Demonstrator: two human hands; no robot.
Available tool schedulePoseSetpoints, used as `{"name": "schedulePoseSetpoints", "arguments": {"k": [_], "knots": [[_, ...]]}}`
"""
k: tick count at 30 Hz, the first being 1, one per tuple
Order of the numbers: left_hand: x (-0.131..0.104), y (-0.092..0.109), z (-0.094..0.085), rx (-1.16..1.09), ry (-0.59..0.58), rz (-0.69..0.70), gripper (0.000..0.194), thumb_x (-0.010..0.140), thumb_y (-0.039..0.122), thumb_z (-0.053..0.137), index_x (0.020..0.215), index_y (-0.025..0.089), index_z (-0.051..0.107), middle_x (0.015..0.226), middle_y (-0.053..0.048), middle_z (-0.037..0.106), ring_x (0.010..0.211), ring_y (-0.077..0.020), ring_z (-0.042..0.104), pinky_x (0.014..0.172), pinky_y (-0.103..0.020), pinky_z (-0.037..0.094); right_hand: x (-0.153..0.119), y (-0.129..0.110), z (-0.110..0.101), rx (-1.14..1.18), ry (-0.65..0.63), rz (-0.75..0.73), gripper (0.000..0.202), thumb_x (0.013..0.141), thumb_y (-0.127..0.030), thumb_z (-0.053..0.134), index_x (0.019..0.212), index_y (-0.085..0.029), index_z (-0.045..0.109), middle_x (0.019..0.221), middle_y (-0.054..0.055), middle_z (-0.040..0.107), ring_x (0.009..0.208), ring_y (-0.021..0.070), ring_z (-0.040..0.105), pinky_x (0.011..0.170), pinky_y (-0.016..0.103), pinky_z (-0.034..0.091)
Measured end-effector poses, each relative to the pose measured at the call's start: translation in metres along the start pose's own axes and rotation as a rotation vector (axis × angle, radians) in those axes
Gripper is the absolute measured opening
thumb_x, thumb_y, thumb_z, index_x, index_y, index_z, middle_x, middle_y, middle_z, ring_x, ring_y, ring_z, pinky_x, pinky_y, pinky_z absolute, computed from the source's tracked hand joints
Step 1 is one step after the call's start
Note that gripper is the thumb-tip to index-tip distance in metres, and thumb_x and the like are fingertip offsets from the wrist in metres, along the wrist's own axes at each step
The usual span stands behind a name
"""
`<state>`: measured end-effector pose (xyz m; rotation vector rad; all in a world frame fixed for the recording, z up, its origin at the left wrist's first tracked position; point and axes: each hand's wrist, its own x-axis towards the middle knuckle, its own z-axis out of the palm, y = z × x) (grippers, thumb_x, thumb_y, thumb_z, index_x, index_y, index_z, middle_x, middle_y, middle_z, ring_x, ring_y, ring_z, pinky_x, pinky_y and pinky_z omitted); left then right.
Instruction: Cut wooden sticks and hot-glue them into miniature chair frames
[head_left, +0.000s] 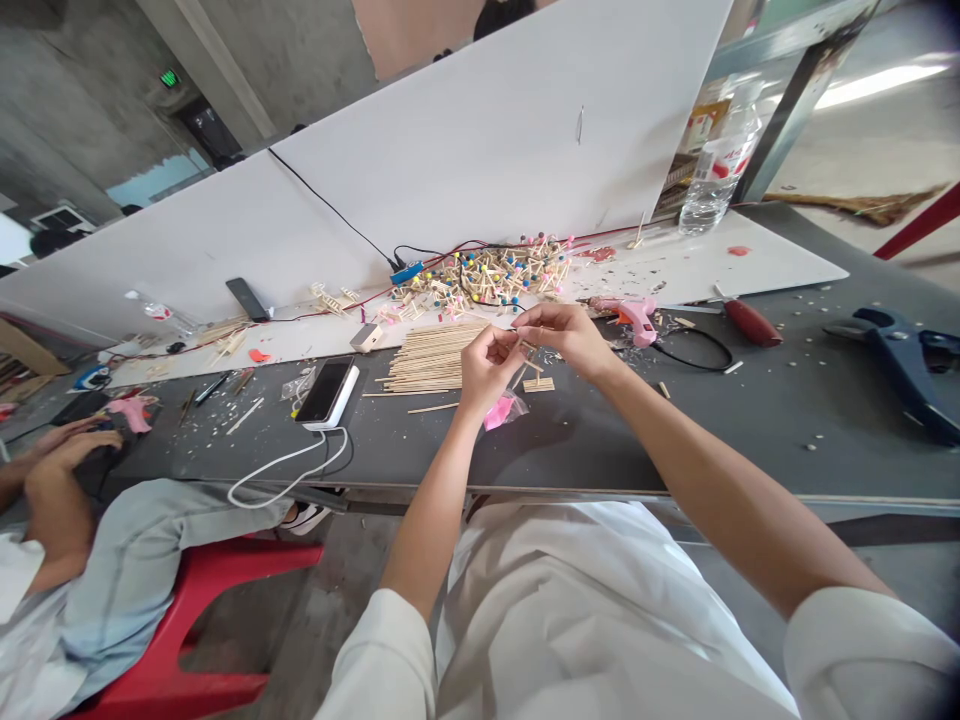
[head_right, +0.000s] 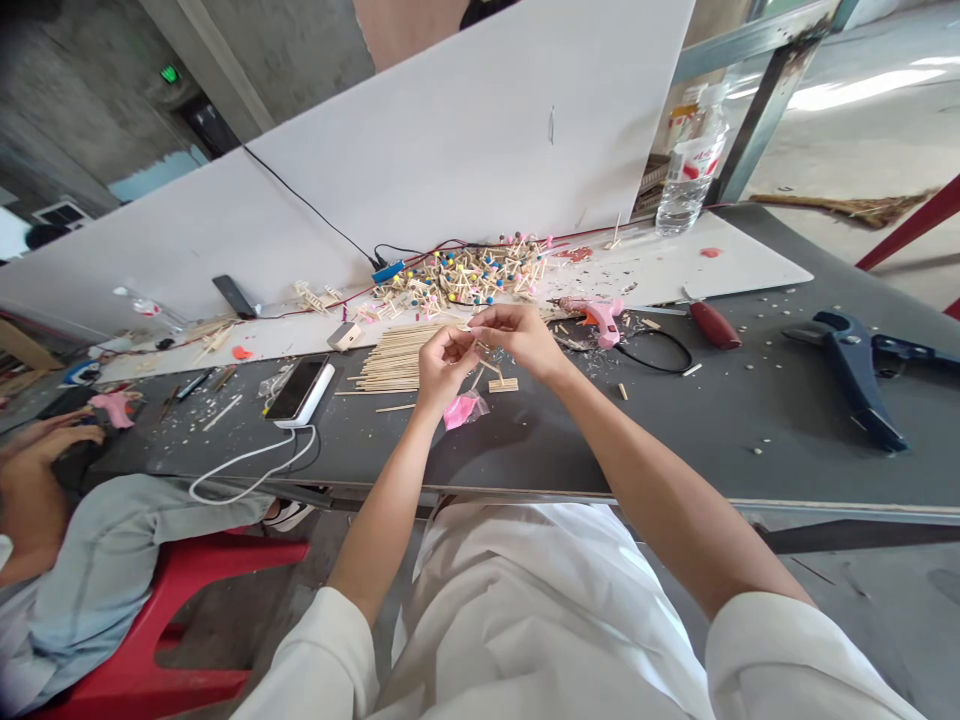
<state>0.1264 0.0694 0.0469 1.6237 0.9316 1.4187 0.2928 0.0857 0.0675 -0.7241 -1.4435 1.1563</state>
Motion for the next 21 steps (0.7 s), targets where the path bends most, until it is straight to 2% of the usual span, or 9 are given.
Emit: {"name": "schedulePoseSetpoints", "arguments": {"k": [8,21], "knots": [[-0.0001,-0.0039,-0.0004,0.121,0.022,0.09,0.036,0.08,0.05,0.081,0.081,0.019,0.063,0.066,0.003,0.06,0.057,-0.0089,0.052,0.054,-0.022,0.038,0.001,0.003,0.0009,-0.014,0.018,0.001,0.035,0.07,-0.045,0.085,0.088,-0.016,0.075,0.08,0.004,0.071,0.072,0.0169,0.063,0.068,0.031,0.05],[0.0011,-0.0057,-0.0004,0.069,0.026,0.055,0.034,0.08,0.046,0.082,0.082,0.018,0.065,0.065,0.003,0.06,0.055,-0.0081,0.052,0.053,-0.021,0.037,0.0014,0.0027,0.0004,-0.048,0.015,0.007,0.039,0.071,-0.048,0.085,0.091,-0.016,0.074,0.08,0.004,0.07,0.072,0.0169,0.062,0.068,0.03,0.049]]}}
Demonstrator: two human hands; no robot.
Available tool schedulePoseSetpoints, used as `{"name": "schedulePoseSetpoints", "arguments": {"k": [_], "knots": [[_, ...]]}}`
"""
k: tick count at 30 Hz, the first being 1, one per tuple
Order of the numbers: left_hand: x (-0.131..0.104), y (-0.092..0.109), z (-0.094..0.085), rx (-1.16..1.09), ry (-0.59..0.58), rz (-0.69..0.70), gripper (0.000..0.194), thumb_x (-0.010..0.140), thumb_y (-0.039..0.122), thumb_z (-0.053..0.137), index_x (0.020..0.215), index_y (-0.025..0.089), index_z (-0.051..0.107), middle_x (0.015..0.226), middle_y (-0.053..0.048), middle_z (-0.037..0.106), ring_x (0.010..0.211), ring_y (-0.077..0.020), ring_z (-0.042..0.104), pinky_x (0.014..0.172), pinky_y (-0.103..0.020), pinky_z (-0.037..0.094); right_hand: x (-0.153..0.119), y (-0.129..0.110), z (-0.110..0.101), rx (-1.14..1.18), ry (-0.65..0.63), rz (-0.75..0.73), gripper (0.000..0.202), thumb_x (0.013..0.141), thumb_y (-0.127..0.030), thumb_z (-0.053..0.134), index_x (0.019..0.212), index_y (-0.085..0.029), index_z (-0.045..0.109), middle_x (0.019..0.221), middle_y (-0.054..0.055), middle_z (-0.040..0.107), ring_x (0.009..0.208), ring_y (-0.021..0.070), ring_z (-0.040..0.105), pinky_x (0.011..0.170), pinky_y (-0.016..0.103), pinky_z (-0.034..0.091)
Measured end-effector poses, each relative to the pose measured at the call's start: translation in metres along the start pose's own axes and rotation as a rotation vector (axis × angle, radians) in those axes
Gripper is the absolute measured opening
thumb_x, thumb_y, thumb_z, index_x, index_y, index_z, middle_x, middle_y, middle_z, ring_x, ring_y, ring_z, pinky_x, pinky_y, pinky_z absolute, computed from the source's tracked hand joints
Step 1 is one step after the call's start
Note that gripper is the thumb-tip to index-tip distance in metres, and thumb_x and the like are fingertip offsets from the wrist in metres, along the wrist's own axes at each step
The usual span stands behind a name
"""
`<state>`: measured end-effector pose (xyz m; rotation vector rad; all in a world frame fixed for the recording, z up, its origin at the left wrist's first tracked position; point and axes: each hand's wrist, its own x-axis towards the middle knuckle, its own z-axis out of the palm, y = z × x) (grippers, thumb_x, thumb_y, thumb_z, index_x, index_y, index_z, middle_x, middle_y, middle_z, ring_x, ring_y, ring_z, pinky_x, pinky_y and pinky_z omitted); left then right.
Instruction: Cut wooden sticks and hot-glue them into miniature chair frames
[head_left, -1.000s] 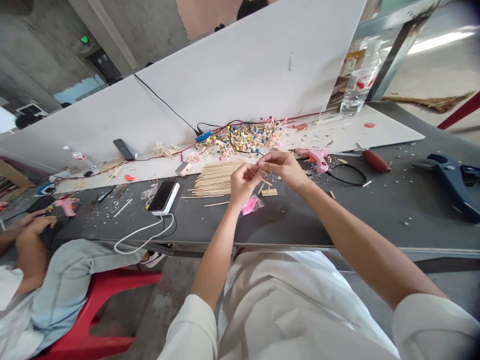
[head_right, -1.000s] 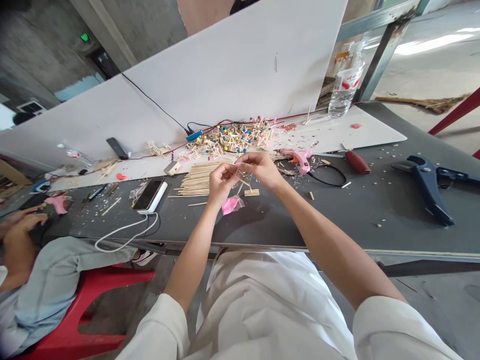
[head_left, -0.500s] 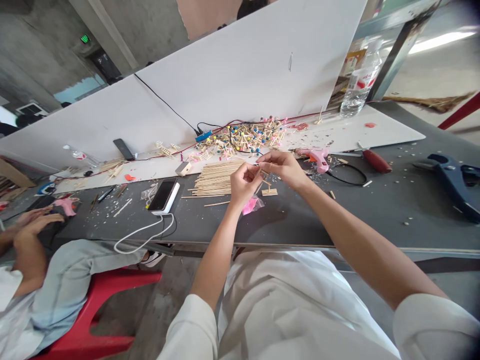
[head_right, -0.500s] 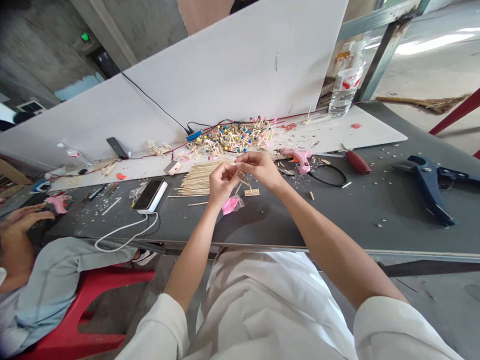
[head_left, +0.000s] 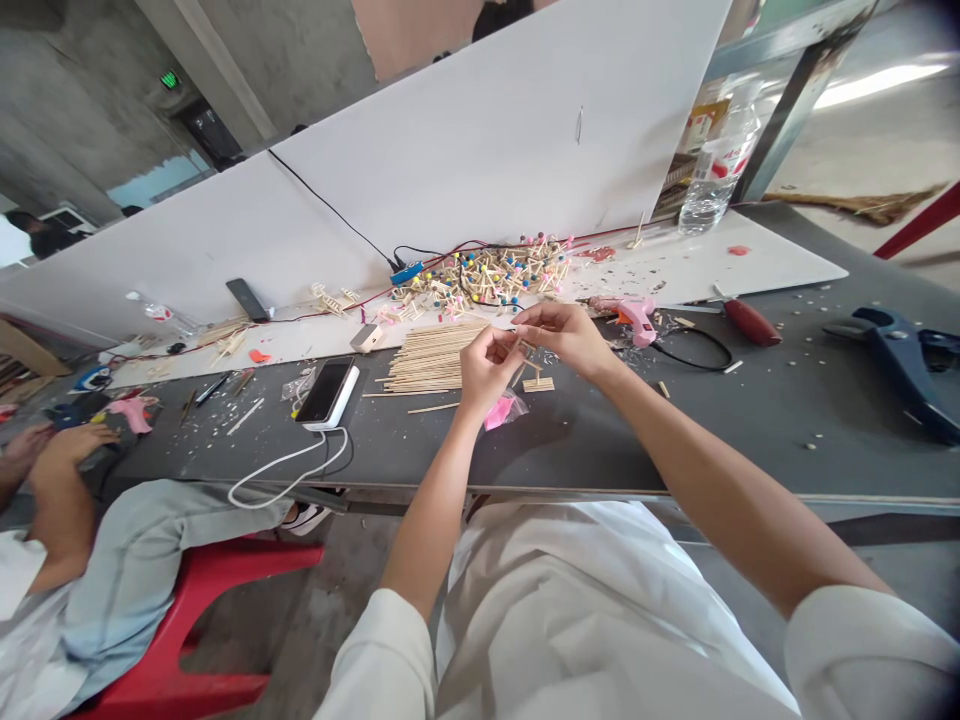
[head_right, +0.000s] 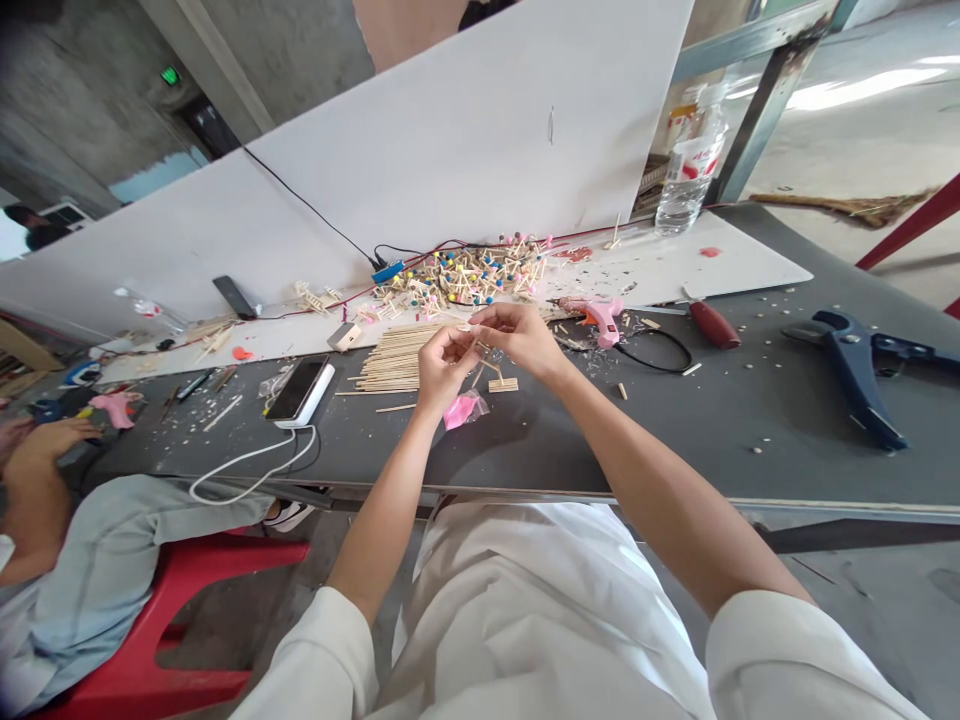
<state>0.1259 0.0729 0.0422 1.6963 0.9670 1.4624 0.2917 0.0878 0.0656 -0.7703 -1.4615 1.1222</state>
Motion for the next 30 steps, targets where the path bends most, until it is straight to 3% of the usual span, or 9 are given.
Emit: {"name": "schedulePoseSetpoints", "arguments": {"k": [4,9,17,21,26,30], "knots": [[0.0014,0.003,-0.0004,-0.085,-0.021,-0.057,0.035,0.077,0.047,0.084,0.083,0.017,0.067,0.07,0.001,0.064,0.057,-0.0086,0.055,0.054,-0.022,0.042,0.0002,-0.0014,-0.0024,-0.03,0.012,-0.036,0.037,0.078,-0.052,0.079,0.087,-0.016,0.074,0.079,0.004,0.069,0.072,0.0159,0.059,0.069,0.03,0.047],[0.0029,0.0049,-0.0013,-0.142,-0.02,-0.129,0.037,0.072,0.047,0.087,0.082,0.018,0.066,0.065,0.002,0.064,0.053,-0.0088,0.055,0.052,-0.022,0.043,-0.0011,-0.0037,-0.0032,-0.027,0.015,-0.013,0.038,0.072,-0.048,0.084,0.09,-0.016,0.075,0.081,0.004,0.069,0.072,0.0159,0.059,0.068,0.03,0.046],[0.0035,0.0044,-0.0025,-0.166,-0.02,-0.136,0.035,0.072,0.044,0.088,0.081,0.018,0.067,0.065,0.002,0.064,0.053,-0.0093,0.056,0.052,-0.023,0.044,-0.0007,-0.0029,-0.0028,-0.036,0.01,-0.007,0.036,0.072,-0.047,0.085,0.089,-0.016,0.076,0.081,0.004,0.069,0.071,0.0157,0.058,0.067,0.031,0.045],[0.0041,0.0015,-0.0035,-0.177,-0.015,-0.148,0.033,0.072,0.042,0.087,0.083,0.018,0.069,0.066,0.002,0.065,0.051,-0.0093,0.056,0.047,-0.022,0.041,0.0005,-0.0036,-0.0057,-0.083,0.023,-0.044,0.036,0.08,-0.052,0.078,0.083,-0.016,0.074,0.078,0.003,0.066,0.072,0.0154,0.056,0.068,0.031,0.044],[0.0069,-0.0032,-0.0042,-0.273,0.066,-0.233,0.032,0.071,0.041,0.087,0.087,0.019,0.069,0.069,0.002,0.065,0.05,-0.0082,0.056,0.044,-0.021,0.036,0.0001,-0.0052,-0.0081,-0.129,0.073,-0.057,0.041,0.08,-0.057,0.077,0.087,-0.016,0.074,0.077,0.003,0.066,0.071,0.0153,0.053,0.067,0.031,0.042],[0.0101,-0.0046,-0.0046,-0.343,0.137,-0.289,0.033,0.07,0.041,0.087,0.088,0.02,0.068,0.069,0.004,0.063,0.049,-0.0067,0.055,0.045,-0.021,0.034,0.0002,0.0005,-0.0047,-0.108,0.034,-0.066,0.039,0.077,-0.054,0.08,0.084,-0.016,0.072,0.078,0.003,0.067,0.07,0.0148,0.055,0.067,0.03,0.042]]}}
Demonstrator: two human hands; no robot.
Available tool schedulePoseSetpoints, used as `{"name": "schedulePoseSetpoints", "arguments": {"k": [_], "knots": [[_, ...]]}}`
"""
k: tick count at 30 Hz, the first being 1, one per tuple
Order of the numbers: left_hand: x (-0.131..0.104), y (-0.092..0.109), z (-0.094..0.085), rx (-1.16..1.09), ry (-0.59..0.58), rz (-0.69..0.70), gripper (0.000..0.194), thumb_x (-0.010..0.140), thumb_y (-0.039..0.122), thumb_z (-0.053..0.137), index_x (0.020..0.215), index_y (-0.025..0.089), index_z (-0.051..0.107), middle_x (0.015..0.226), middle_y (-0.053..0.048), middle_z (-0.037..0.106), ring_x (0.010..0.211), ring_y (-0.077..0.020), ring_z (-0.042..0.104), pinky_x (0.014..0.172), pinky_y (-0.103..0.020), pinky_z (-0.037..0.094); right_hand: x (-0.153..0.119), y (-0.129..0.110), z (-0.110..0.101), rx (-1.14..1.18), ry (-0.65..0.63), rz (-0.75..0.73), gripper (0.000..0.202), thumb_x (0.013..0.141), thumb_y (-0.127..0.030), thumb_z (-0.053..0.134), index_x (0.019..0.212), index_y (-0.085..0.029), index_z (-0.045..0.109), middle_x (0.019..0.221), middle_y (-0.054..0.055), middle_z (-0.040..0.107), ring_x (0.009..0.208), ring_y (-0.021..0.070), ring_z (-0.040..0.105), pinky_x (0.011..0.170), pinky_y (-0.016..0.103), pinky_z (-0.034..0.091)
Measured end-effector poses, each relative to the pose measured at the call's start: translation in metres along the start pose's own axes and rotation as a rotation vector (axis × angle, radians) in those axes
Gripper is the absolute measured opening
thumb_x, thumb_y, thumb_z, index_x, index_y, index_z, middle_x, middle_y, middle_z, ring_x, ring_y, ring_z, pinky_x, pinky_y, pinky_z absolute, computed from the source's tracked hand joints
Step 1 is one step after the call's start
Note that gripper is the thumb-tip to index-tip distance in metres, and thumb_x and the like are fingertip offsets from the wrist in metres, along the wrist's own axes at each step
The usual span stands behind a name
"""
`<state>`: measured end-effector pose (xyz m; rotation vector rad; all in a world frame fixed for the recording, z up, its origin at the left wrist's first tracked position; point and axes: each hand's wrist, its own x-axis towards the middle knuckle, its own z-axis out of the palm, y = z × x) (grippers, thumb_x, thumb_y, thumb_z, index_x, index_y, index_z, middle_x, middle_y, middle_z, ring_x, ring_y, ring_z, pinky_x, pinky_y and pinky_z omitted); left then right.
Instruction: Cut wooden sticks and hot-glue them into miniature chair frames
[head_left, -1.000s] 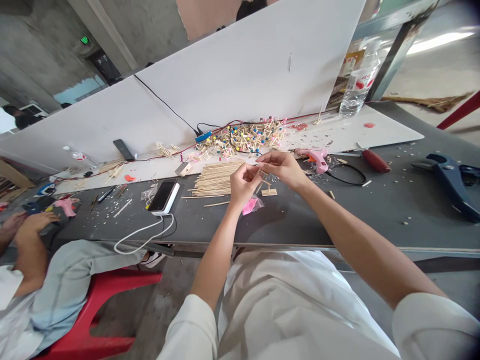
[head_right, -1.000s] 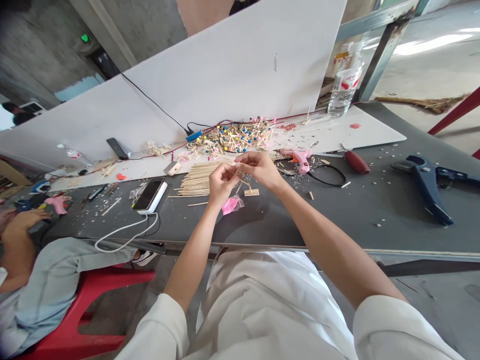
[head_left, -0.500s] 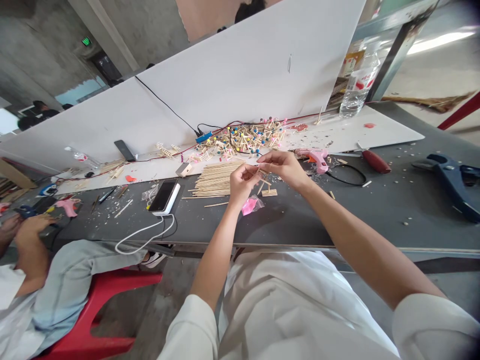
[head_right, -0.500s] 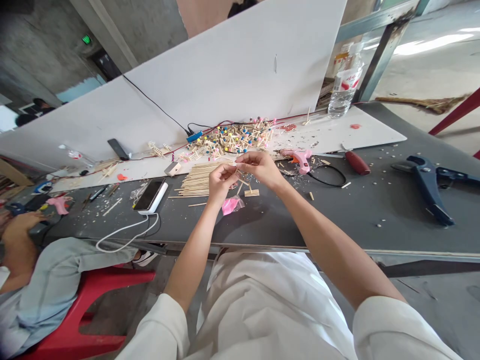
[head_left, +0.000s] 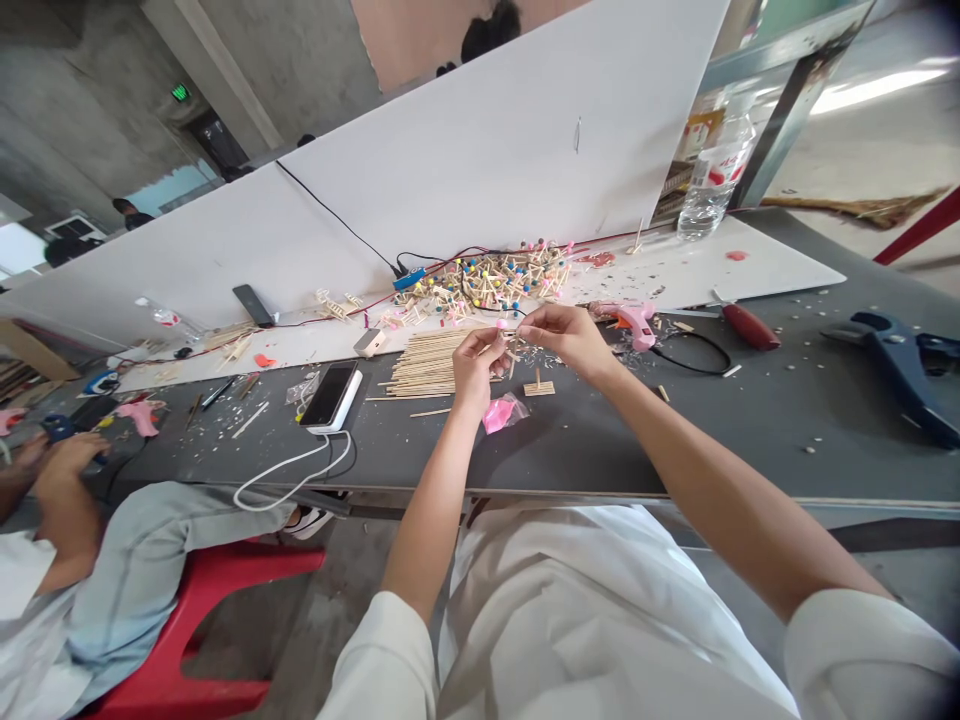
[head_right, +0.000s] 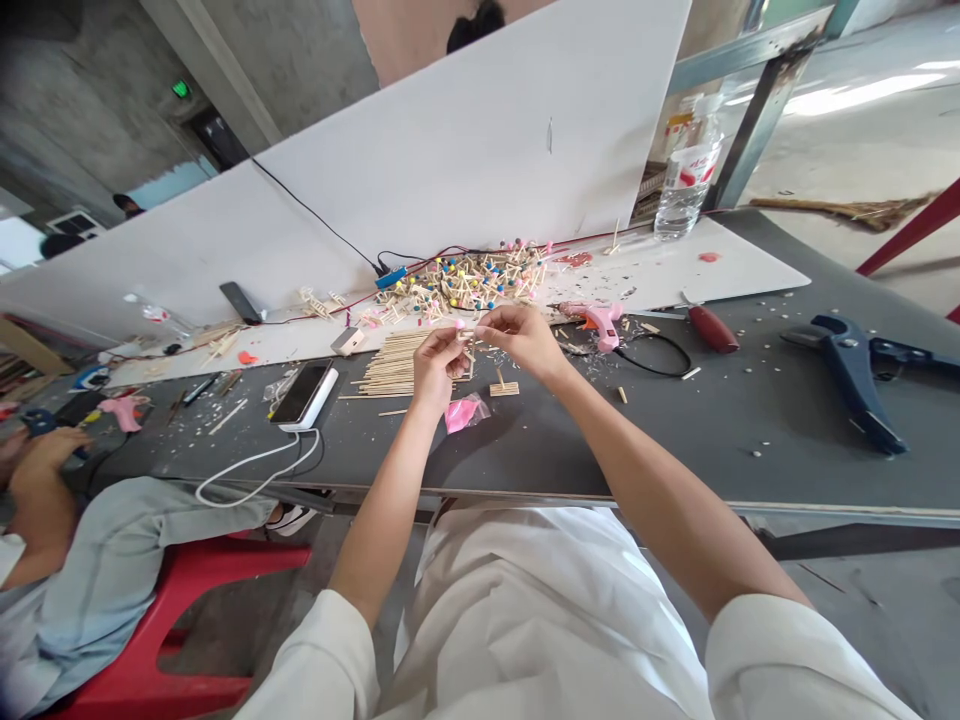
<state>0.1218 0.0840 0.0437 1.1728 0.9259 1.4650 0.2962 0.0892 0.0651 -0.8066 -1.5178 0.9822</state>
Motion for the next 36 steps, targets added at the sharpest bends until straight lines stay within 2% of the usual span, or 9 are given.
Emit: {"name": "schedulePoseSetpoints", "arguments": {"k": [7,14,16,23,27,30,33,36], "knots": [[0.003,-0.004,-0.002,0.043,0.04,-0.01,0.034,0.067,0.039,0.086,0.09,0.019,0.072,0.067,0.003,0.065,0.052,-0.0068,0.055,0.047,-0.021,0.036,0.0,0.008,0.004,-0.006,-0.056,0.031,0.037,0.077,-0.052,0.08,0.082,-0.016,0.071,0.074,0.002,0.064,0.066,0.0139,0.052,0.063,0.029,0.04],[0.001,-0.004,-0.002,0.015,-0.027,0.015,0.044,0.067,0.041,0.088,0.104,0.021,0.076,0.083,-0.001,0.073,0.056,-0.0072,0.058,0.048,-0.02,0.038,0.002,0.002,-0.003,0.009,-0.02,0.023,0.039,0.074,-0.052,0.083,0.08,-0.015,0.072,0.073,0.002,0.063,0.068,0.0137,0.051,0.065,0.029,0.04],[0.0,-0.003,-0.001,-0.009,-0.038,-0.005,0.041,0.07,0.041,0.085,0.103,0.02,0.077,0.081,-0.001,0.073,0.056,-0.0079,0.058,0.048,-0.02,0.038,0.001,0.001,-0.004,0.02,-0.005,0.025,0.039,0.073,-0.052,0.084,0.079,-0.015,0.072,0.073,0.002,0.063,0.068,0.0137,0.051,0.065,0.029,0.039],[0.0,0.001,-0.002,0.059,0.099,0.014,0.03,0.073,0.042,0.077,0.09,0.016,0.076,0.08,-0.003,0.071,0.053,-0.0078,0.055,0.047,-0.02,0.036,0.002,-0.006,-0.011,-0.008,0.006,0.073,0.04,0.071,-0.054,0.084,0.074,-0.016,0.071,0.066,0.0,0.059,0.062,0.0123,0.047,0.06,0.029,0.035],[-0.003,-0.003,-0.002,0.261,0.047,0.084,0.025,0.079,0.04,0.072,0.09,0.018,0.074,0.075,-0.002,0.07,0.054,-0.0108,0.057,0.049,-0.021,0.038,0.005,-0.01,-0.031,-0.044,-0.03,0.123,0.039,0.07,-0.053,0.085,0.073,-0.016,0.072,0.06,-0.001,0.056,0.056,0.0113,0.043,0.055,0.029,0.03],[-0.005,-0.007,-0.002,0.514,-0.02,0.251,0.017,0.086,0.034,0.066,0.087,0.019,0.074,0.073,-0.003,0.07,0.061,-0.014,0.06,0.06,-0.024,0.044,0.006,-0.013,-0.054,-0.112,-0.073,0.193,0.039,0.068,-0.053,0.086,0.072,-0.016,0.072,0.056,-0.001,0.054,0.054,0.0112,0.042,0.053,0.029,0.028],[-0.007,-0.011,-0.003,0.85,-0.098,0.39,0.011,0.086,0.022,0.064,0.078,0.02,0.072,0.071,-0.003,0.069,0.063,-0.0162,0.06,0.065,-0.026,0.043,0.006,-0.014,-0.074,-0.206,-0.108,0.273,0.041,0.064,-0.054,0.087,0.067,-0.017,0.071,0.053,0.0,0.054,0.052,0.0117,0.042,0.052,0.03,0.029],[-0.006,-0.011,-0.003,1.03,-0.173,0.404,0.014,0.086,0.016,0.062,0.075,0.021,0.071,0.072,-0.004,0.07,0.064,-0.0176,0.06,0.066,-0.027,0.041,0.006,-0.01,-0.082,-0.314,-0.262,0.369,0.04,0.063,-0.056,0.086,0.065,-0.018,0.072,0.054,0.001,0.057,0.05,0.0122,0.045,0.051,0.03,0.033]]}}
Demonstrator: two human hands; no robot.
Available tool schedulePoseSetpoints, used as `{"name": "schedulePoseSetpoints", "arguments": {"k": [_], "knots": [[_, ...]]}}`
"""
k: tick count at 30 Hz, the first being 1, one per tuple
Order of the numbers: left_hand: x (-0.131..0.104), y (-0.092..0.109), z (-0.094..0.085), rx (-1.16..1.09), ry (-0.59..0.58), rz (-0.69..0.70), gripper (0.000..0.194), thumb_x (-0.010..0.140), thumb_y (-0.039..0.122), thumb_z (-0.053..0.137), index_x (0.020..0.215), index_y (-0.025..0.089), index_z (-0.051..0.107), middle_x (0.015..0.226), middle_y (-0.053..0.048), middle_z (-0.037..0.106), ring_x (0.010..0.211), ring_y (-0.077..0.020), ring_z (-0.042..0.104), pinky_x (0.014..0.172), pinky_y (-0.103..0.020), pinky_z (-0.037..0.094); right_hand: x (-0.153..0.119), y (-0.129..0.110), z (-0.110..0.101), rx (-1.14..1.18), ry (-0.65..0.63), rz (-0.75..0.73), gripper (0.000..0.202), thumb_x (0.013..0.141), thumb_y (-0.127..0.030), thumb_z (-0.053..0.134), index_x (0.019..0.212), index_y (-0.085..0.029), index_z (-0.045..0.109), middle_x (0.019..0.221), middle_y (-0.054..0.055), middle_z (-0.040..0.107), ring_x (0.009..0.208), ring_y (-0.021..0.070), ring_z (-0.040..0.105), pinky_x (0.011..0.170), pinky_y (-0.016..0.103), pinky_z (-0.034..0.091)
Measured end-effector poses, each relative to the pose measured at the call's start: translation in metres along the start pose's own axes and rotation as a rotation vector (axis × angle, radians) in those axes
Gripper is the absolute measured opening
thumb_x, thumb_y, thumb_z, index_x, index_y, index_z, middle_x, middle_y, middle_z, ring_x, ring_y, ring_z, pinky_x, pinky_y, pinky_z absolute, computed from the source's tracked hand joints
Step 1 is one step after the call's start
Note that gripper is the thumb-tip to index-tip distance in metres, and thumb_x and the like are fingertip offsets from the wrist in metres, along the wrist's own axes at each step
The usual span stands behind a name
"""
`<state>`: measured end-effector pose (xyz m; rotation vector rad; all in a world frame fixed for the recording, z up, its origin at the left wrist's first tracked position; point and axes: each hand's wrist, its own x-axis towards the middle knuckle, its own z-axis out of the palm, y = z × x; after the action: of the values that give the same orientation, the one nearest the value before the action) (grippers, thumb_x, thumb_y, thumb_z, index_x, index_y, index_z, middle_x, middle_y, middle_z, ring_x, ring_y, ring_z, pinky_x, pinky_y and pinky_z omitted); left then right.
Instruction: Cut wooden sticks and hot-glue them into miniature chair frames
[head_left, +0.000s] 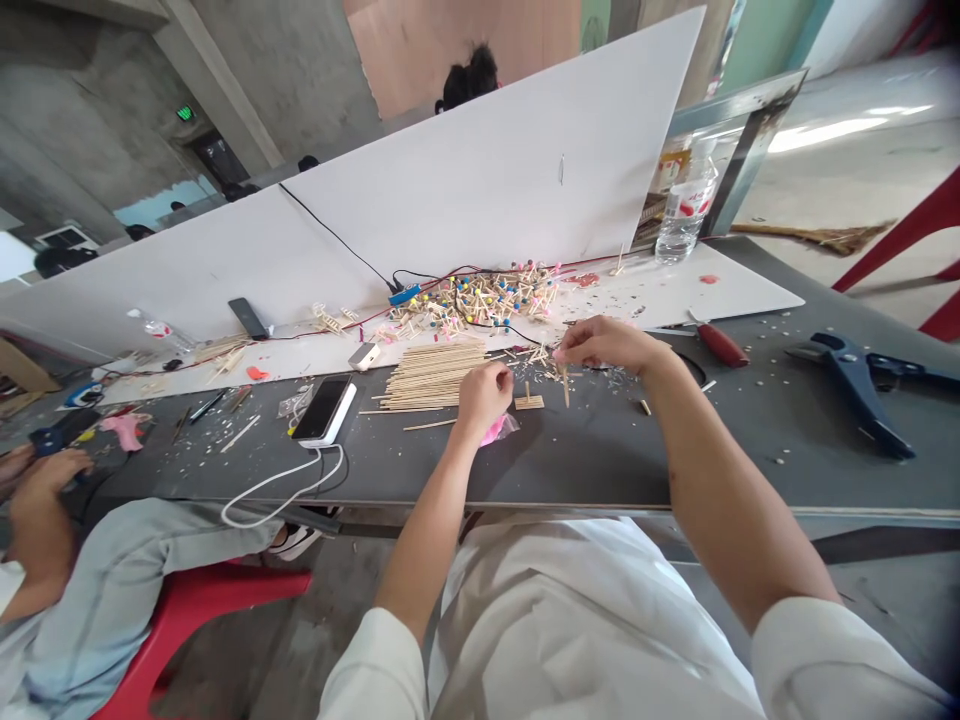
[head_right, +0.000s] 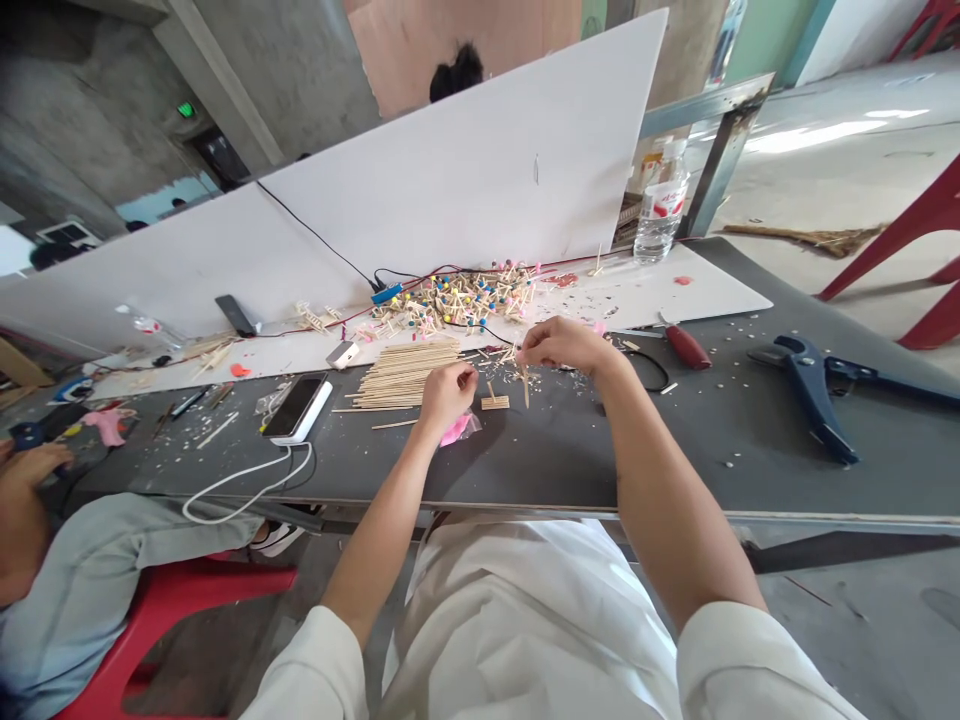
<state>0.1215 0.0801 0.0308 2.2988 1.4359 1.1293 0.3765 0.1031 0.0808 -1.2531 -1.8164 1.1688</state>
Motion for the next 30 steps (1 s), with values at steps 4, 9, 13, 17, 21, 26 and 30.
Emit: {"name": "schedulePoseSetpoints", "arguments": {"k": [4,9,13,17,21,26,30], "knots": [[-0.001,0.003,-0.004,0.024,-0.042,-0.013,0.016,0.089,0.017,0.061,0.076,0.021,0.069,0.072,-0.004,0.069,0.065,-0.0178,0.061,0.067,-0.027,0.041,0.004,0.005,0.007,-0.14,-0.287,0.022,0.038,0.065,-0.055,0.084,0.065,-0.019,0.073,0.053,0.0,0.059,0.049,0.0122,0.047,0.051,0.028,0.035],[-0.028,0.015,-0.018,0.132,-0.014,-0.004,0.016,0.094,0.019,0.057,0.088,0.022,0.071,0.085,-0.006,0.072,0.078,-0.0204,0.066,0.075,-0.031,0.047,0.006,0.003,0.018,-0.21,-0.475,0.053,0.032,0.069,-0.049,0.079,0.065,-0.018,0.071,0.057,0.002,0.064,0.052,0.0127,0.051,0.052,0.027,0.036],[-0.062,0.021,-0.032,0.126,-0.076,-0.009,0.028,0.09,0.04,0.071,0.113,0.024,0.071,0.113,-0.011,0.074,0.109,-0.0293,0.067,0.096,-0.042,0.052,0.006,-0.002,0.022,-0.326,-0.494,0.114,0.028,0.068,-0.045,0.078,0.063,-0.018,0.07,0.058,0.003,0.067,0.051,0.0123,0.05,0.05,0.027,0.035],[-0.078,0.017,-0.035,0.16,-0.22,0.032,0.051,0.081,0.037,0.082,0.128,0.024,0.066,0.12,-0.011,0.072,0.118,-0.033,0.063,0.103,-0.048,0.05,0.007,-0.002,0.023,-0.362,-0.461,0.118,0.029,0.066,-0.045,0.08,0.063,-0.018,0.071,0.059,0.002,0.067,0.049,0.0108,0.045,0.049,0.027,0.033],[-0.077,0.008,-0.028,0.134,-0.192,-0.026,0.041,0.081,0.022,0.08,0.121,0.025,0.069,0.114,-0.009,0.074,0.113,-0.0301,0.066,0.102,-0.046,0.053,0.008,0.001,0.022,-0.367,-0.447,0.071,0.033,0.07,-0.049,0.08,0.065,-0.018,0.072,0.06,0.003,0.067,0.048,0.0106,0.045,0.049,0.028,0.032],[-0.075,0.003,-0.027,0.028,-0.125,-0.082,0.049,0.081,0.02,0.077,0.129,0.025,0.065,0.129,-0.011,0.07,0.121,-0.029,0.067,0.109,-0.046,0.051,0.01,0.003,0.02,-0.313,-0.333,-0.013,0.033,0.072,-0.051,0.076,0.065,-0.019,0.071,0.058,0.001,0.065,0.053,0.0122,0.051,0.054,0.027,0.036],[-0.065,0.004,-0.035,0.024,-0.058,-0.086,0.05,0.082,0.024,0.077,0.131,0.023,0.065,0.132,-0.013,0.07,0.124,-0.0314,0.067,0.111,-0.047,0.051,0.008,0.0,0.02,-0.237,-0.217,-0.055,0.034,0.072,-0.051,0.076,0.065,-0.019,0.069,0.058,0.001,0.064,0.053,0.0121,0.051,0.055,0.027,0.037]]}}
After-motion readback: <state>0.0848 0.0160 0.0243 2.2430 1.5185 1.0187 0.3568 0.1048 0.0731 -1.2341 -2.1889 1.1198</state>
